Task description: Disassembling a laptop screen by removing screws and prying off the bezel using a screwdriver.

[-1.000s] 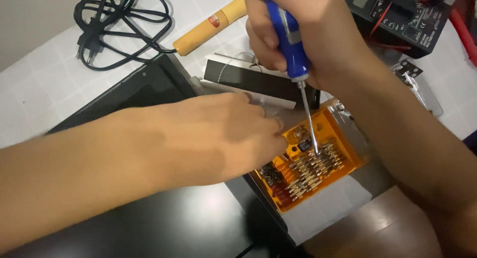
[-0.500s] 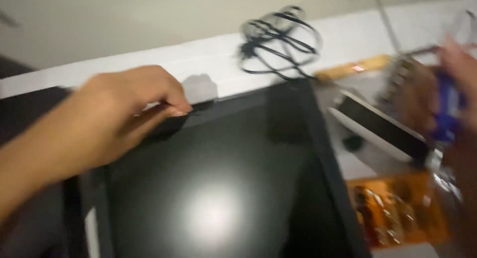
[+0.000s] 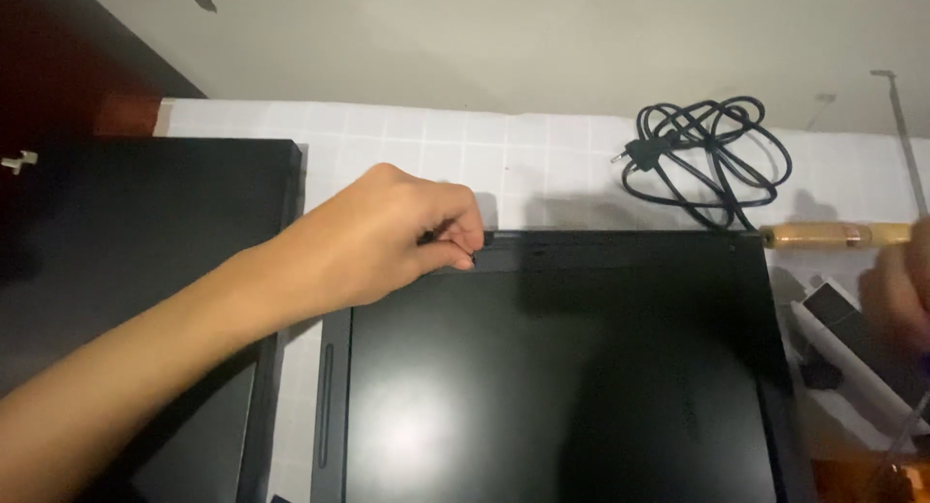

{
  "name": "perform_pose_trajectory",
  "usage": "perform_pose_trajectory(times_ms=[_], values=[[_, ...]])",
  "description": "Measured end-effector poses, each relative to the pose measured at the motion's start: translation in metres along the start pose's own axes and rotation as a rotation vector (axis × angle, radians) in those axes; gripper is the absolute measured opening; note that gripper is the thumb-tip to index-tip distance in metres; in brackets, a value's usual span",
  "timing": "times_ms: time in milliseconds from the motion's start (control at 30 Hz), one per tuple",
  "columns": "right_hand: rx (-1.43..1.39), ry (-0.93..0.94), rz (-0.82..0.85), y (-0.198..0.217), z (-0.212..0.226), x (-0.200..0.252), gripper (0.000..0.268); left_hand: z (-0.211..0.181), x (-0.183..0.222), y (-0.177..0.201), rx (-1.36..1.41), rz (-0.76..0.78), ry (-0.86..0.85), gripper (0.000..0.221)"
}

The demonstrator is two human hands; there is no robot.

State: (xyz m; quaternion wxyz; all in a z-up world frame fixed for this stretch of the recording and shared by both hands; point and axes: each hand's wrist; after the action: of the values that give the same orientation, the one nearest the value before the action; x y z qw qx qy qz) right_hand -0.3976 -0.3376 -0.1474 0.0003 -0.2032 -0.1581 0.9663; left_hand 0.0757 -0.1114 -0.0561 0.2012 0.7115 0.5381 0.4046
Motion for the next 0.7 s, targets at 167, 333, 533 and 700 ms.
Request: perform_pose_trajectory(times_ms=[167, 333, 533, 700], values=[[-0.235, 0.140, 0.028, -0.059, -0.017, -0.103, 0.022, -0.005, -0.008, 0.000, -0.147, 0.066, -0.037, 0.011], [0.608, 0.090, -0.577, -0.133, -0.011, -0.158, 0.037, -0.010, -0.011, 0.004, -0.206, 0.127, -0.020, 0.025], [0.714, -0.041, -0.806, -0.155, -0.006, -0.212, 0.060, -0.017, -0.008, 0.009, -0.304, 0.165, -0.081, 0.037], [0.625, -0.038, -0.948, -0.167, -0.007, -0.242, 0.047, -0.045, -0.006, 0.020, -0.235, 0.291, 0.230, 0.010]])
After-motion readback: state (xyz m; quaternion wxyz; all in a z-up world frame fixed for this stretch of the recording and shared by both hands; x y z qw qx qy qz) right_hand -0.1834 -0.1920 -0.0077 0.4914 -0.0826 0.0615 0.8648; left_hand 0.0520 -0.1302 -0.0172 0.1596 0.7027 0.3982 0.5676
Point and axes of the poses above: each hand's wrist, its own x-axis away from the middle knuckle, its own y-axis out of the back of the hand, z = x × y, and after that the axes turned 13 degrees about y, right-handed
